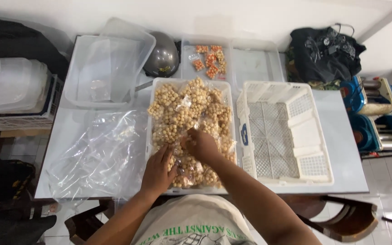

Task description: The person repeatedly picks small round food items from a large white tray and places them into clear plastic bags. The filled bags are then set into a second white tray on the right. The workspace includes additional trays with prepackaged items and a helmet on the table.

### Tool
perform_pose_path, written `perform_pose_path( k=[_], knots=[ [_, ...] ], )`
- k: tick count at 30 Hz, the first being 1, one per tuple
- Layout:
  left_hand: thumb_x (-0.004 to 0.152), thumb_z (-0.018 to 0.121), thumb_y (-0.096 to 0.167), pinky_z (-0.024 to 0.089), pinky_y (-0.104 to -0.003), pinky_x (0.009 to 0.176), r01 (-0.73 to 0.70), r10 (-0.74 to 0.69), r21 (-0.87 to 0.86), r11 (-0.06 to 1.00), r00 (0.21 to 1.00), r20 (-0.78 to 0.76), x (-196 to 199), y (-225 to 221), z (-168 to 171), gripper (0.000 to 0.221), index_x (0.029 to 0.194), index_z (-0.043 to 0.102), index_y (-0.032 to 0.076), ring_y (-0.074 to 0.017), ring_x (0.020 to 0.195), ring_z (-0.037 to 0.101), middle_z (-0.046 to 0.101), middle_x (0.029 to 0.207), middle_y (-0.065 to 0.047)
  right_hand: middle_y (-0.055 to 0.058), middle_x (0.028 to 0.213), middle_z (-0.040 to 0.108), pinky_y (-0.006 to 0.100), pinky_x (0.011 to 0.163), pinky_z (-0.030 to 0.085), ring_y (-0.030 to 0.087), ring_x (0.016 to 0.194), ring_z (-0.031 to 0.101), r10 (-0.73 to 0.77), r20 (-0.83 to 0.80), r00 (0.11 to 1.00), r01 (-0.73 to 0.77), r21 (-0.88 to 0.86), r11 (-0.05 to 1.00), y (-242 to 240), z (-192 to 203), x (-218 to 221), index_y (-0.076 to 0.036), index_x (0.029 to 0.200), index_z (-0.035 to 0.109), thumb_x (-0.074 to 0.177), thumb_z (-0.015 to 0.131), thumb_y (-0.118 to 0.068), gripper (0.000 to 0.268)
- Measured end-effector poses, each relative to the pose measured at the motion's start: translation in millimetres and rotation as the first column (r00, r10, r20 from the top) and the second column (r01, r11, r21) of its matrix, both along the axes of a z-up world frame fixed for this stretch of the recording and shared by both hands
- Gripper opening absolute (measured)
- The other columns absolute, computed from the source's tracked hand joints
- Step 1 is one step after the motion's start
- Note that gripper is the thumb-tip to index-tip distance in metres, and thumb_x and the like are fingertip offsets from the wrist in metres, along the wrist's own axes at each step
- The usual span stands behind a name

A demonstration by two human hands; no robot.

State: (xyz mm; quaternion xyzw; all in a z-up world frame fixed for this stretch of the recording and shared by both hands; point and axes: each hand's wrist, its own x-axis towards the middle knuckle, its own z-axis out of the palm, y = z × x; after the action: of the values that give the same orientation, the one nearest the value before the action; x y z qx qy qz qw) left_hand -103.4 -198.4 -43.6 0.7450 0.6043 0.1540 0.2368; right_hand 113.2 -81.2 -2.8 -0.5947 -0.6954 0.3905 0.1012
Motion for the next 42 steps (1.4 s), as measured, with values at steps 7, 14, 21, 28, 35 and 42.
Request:
perform_pose_path(
  k=[7, 14, 21, 28, 35, 42],
  knots=[
    [0.120, 0.062, 0.031, 0.041, -0.068, 0.134, 0.036, -0.036, -0.017, 0.999, 0.999, 0.020, -6, 7, -8, 0.076, 0.188, 0.030, 0.016, -0.0470, 0.170, 0.042, 0.035, 0.186, -0.024, 0.000, 0.099, 0.076, 0.025, 0.073, 0.060, 0.011, 0.084, 0.069, -0.509, -0.709, 0.488, 0.339, -0.383, 0.859, 46, 60, 75, -0.011, 0.120, 0.075, 0.114, 0.079, -0.014, 0.007],
    [0.116, 0.065, 0.033, 0.043, -0.064, 0.132, 0.033, -0.031, 0.090, 0.995, 0.999, -0.023, -5, 6, -20, 0.075, 0.184, 0.038, 0.016, -0.0437, 0.166, 0.048, 0.043, 0.181, -0.020, 0.012, 0.112, 0.064, 0.032, 0.077, 0.064, 0.023, 0.097, 0.074, -0.516, -0.691, 0.507, 0.413, -0.331, 0.848, 121, 21, 96, -0.003, 0.137, 0.063, 0.106, 0.085, -0.011, 0.040],
    [0.106, 0.072, 0.040, 0.047, -0.061, 0.126, 0.026, -0.022, 0.177, 0.984, 0.999, -0.026, -9, 6, -43, 0.081, 0.181, 0.047, 0.021, -0.0416, 0.162, 0.055, 0.049, 0.181, -0.016, 0.025, 0.162, 0.067, 0.045, 0.103, 0.070, 0.045, 0.143, 0.075, -0.248, -0.572, 0.782, 0.220, -0.119, 0.968, 113, -25, 91, -0.003, 0.161, 0.065, 0.106, 0.090, -0.010, 0.061],
    [0.109, 0.070, 0.039, 0.044, -0.063, 0.129, 0.021, -0.015, 0.133, 0.991, 0.999, -0.048, -8, 6, -45, 0.081, 0.183, 0.043, 0.023, -0.0422, 0.167, 0.049, 0.045, 0.183, -0.016, 0.017, 0.190, 0.037, 0.072, 0.126, 0.053, 0.049, 0.171, 0.041, 0.174, 0.459, 0.871, -0.276, 0.163, 0.947, 9, 22, 45, -0.026, 0.176, 0.049, 0.075, 0.104, -0.060, 0.120],
    [0.115, 0.065, 0.037, 0.040, -0.065, 0.133, 0.028, -0.028, 0.044, 0.999, 0.999, -0.019, -8, 6, -27, 0.077, 0.185, 0.039, 0.020, -0.0421, 0.169, 0.045, 0.041, 0.186, -0.017, 0.008, 0.159, 0.058, 0.064, 0.110, 0.063, 0.051, 0.140, 0.068, 0.219, 0.229, 0.949, -0.282, 0.301, 0.911, 5, -40, 62, -0.029, 0.149, 0.061, 0.088, 0.086, -0.042, 0.067],
    [0.114, 0.065, 0.031, 0.041, -0.065, 0.133, 0.044, -0.043, 0.038, 0.998, 0.999, -0.018, -8, 4, -17, 0.076, 0.184, 0.038, 0.017, -0.0452, 0.168, 0.045, 0.042, 0.183, -0.021, 0.019, 0.170, 0.060, 0.068, 0.107, 0.062, 0.056, 0.143, 0.069, -0.034, 0.116, 0.993, -0.022, 0.445, 0.895, 52, -59, 76, -0.024, 0.153, 0.066, 0.105, 0.067, -0.036, 0.049]
  ],
)
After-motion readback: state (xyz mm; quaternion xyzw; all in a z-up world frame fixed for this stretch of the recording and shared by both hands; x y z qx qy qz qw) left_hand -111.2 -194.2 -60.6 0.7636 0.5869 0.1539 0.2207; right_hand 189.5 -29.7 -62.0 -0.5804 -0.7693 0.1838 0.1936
